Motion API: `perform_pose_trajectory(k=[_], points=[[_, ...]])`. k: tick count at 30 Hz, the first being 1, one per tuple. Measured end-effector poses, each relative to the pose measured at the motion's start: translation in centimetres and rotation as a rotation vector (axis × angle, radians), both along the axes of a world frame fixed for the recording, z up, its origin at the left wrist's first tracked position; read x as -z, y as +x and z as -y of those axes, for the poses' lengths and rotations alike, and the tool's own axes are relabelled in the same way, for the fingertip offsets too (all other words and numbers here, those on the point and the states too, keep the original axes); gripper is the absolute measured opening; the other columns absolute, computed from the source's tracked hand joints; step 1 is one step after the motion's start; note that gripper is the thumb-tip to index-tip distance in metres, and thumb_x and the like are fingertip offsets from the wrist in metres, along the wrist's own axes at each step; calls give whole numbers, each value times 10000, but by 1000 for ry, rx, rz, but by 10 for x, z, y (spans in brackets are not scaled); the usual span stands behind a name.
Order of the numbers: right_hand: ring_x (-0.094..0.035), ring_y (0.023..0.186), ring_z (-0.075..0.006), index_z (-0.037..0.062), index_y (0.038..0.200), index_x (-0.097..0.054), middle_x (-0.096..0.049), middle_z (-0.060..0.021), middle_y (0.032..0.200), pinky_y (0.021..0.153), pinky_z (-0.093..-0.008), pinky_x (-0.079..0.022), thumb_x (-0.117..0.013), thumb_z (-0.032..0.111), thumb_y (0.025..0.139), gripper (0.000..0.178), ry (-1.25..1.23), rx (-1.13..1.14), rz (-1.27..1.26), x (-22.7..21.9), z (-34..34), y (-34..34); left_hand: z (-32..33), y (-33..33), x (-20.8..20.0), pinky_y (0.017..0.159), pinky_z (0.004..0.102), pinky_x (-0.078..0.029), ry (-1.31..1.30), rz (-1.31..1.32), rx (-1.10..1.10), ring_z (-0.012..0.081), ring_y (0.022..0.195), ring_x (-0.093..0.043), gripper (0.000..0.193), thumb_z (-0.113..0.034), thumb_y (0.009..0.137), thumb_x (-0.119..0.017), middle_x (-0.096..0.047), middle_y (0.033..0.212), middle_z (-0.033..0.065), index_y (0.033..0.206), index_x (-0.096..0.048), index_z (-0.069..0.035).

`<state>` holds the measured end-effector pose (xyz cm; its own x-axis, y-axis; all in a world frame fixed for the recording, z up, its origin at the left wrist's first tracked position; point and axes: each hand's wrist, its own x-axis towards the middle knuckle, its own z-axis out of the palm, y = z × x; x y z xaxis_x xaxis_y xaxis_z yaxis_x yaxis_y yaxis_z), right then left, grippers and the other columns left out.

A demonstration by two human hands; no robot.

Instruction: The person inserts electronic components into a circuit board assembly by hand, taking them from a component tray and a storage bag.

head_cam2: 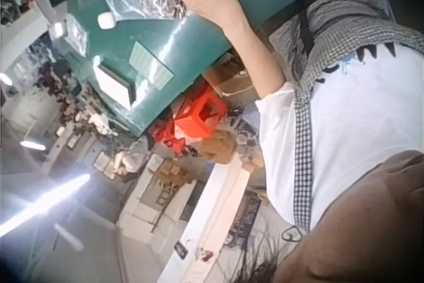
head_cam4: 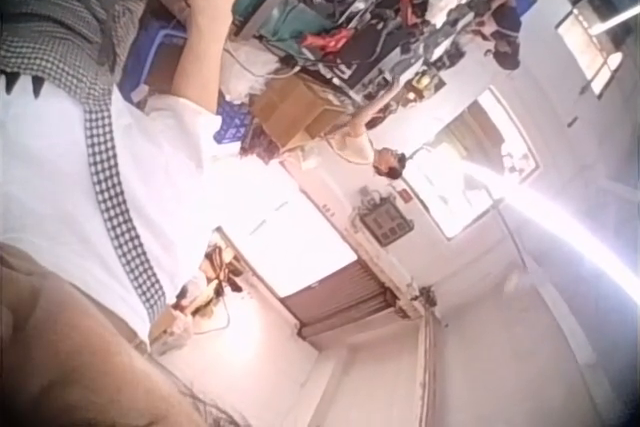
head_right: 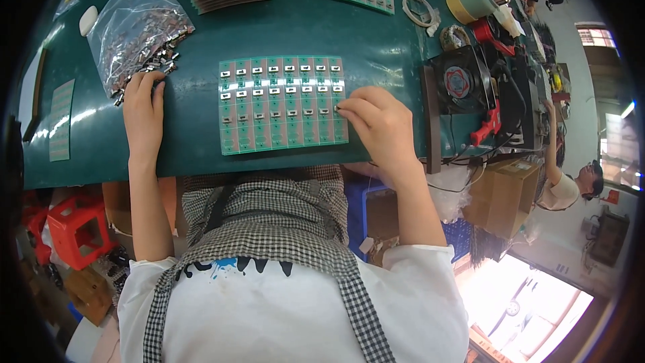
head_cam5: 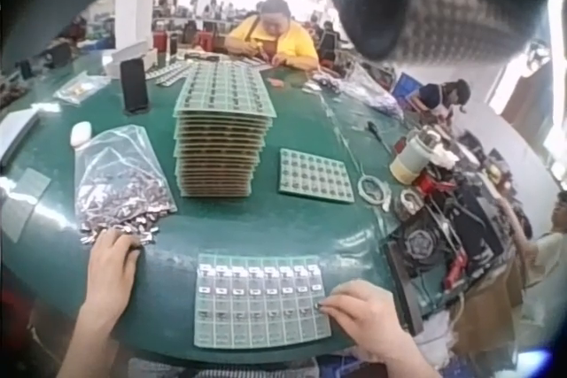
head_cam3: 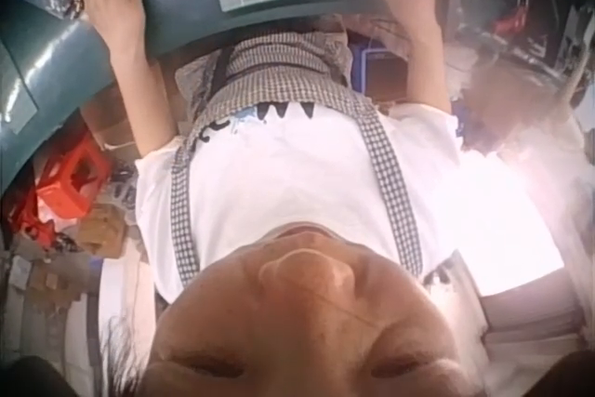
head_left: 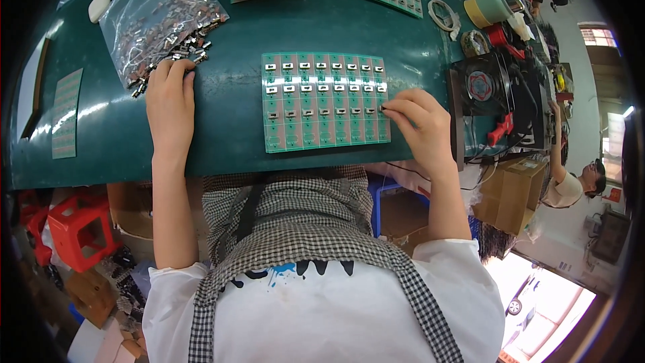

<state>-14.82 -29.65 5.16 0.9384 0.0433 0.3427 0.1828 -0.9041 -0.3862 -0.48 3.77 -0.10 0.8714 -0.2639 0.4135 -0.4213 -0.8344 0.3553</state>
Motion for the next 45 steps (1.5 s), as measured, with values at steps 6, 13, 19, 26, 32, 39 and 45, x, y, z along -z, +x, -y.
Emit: perform_pose_trajectory(k=[6, 13, 19, 26, 32, 39, 45], points=[[-650, 767, -234, 59, 834, -698, -655, -46, 851, 653, -330, -519, -737, 73, 726, 115, -27, -33, -3, -1, 1, 0, -3, 3, 6, 840, 415, -458, -108, -20, -34, 338, 955, -580, 162, -31, 897, -572, -597, 983, 138, 1050, -621, -5], [-651, 758, -231, 64, 839, -698, -654, -49, 847, 644, -327, -520, -732, 63, 723, 121, -21, -50, -2, 0, 3, 0, -4, 3, 4, 837, 412, -467, -101, 3, -153, 350, 944, -590, 222, -47, 895, -595, -602, 1016, 146, 1114, -616, -18], [-656, 765, -236, 66, 844, -699, -656, -49, 854, 647, -328, -522, -727, 58, 725, 123, -48, -49, 23, 1, 3, 1, -11, 5, 8, 917, 420, -435, 20, 99, -143, 330, 1033, -559, 232, -78, 898, -601, -604, 1069, 128, 1125, -620, -35], [-655, 756, -237, 63, 847, -698, -654, -50, 850, 643, -334, -521, -725, 59, 725, 125, -34, -67, -8, -1, 4, 1, -7, 4, 6, 902, 427, -440, -47, 109, -68, 321, 995, -559, 184, -89, 879, -626, -608, 1037, 106, 1058, -628, -43], [-653, 749, -235, 60, 835, -696, -652, -49, 840, 640, -332, -519, -727, 62, 728, 111, -38, -71, -9, -3, 4, 1, -8, 5, 7, 861, 419, -444, -20, 78, -44, 306, 948, -558, 134, -99, 886, -621, -601, 986, 101, 1011, -633, -53], [-653, 745, -229, 66, 830, -698, -655, -43, 841, 634, -332, -517, -730, 62, 728, 107, -67, -73, 1, -4, 2, 0, -7, 1, 5, 843, 411, -453, -50, 59, -38, 298, 935, -574, 129, -94, 883, -630, -608, 977, 104, 1000, -631, -39], [-648, 729, -226, 68, 831, -687, -649, -37, 830, 626, -336, -516, -727, 56, 730, 110, -126, -30, 21, -3, -2, -2, 2, -24, -11, 797, 314, -495, -469, -129, 29, 228, 855, -650, 146, -40, 869, -653, -659, 924, 115, 1008, -650, 2]])
